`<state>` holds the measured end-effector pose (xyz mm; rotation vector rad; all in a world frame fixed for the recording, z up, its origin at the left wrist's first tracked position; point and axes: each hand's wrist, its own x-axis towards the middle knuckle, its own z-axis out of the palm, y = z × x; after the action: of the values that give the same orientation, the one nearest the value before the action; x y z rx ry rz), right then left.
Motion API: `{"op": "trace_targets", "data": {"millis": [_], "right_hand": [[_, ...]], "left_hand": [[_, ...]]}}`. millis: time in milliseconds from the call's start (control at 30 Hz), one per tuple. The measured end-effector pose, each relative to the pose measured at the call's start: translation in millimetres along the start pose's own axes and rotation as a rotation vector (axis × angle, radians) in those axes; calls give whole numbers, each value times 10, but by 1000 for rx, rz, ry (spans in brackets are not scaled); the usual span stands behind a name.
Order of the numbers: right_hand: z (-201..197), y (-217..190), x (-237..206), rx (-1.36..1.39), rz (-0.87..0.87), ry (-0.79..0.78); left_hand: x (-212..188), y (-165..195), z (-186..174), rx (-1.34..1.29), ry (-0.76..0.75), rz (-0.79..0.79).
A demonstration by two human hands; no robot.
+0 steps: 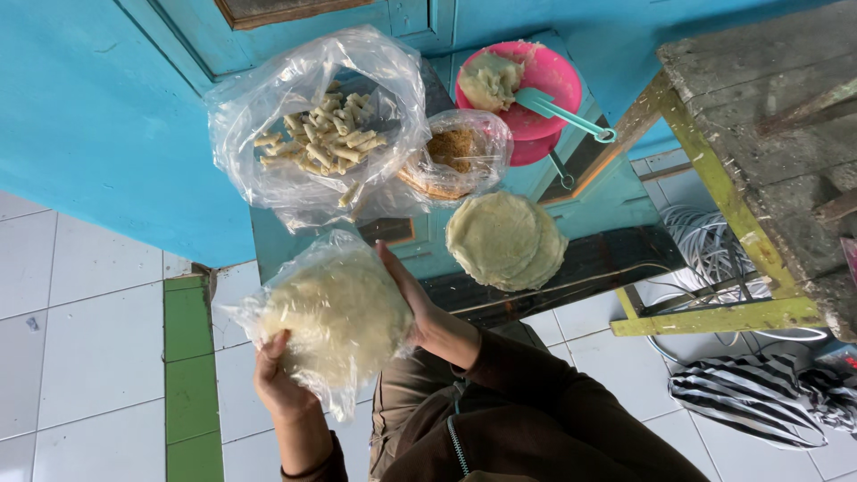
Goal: The person unwraps a round dough block from plastic wrap, places it on a cutting board, and cuts it into slices with a knife. They then pick up the cut pieces and press and shape them by hand, setting shaped pieces on the board.
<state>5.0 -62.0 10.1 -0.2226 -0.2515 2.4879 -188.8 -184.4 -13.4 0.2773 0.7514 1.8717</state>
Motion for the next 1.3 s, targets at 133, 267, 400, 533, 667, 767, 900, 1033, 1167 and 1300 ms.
{"op": "trace_targets", "data": {"millis": [133,267,400,533,667,767,900,1033,1167,1300], "right_hand": [[-198,-40,155,-295,-42,270],[-209,-257,-219,-1037,-348,124],[-104,-850,-954,-1793,-852,323],[-39,-1320,-1264,-1979,-834,491],[-87,-1288,-1274,-2086,-801,369],[-143,-1183,-1233,-2114,-849,420],[-177,-1154,-1222,-2022,-842,491],[-192,-1189,-1244,-2036,-913,452],[-221,-1202,-1225,-1692,-875,572],[-238,-1177,-1177,-1582,-879,587]], "left_hand": [[336,39,194,586,170,93],[318,21,581,1477,141,320],[68,-50,1079,1736,185,1140],[-97,-210,1412,1416,-189,636],[196,-768,1610,1628,-527,604],[532,-1162,1616,1657,-625,611],[800,-1501,1494,1552,-708,496],[842,-1713,1501,959,-659,-81],[788,-1747,1670,754,-573,-184],[767,-1646,1804,647,-578,-293]]}}
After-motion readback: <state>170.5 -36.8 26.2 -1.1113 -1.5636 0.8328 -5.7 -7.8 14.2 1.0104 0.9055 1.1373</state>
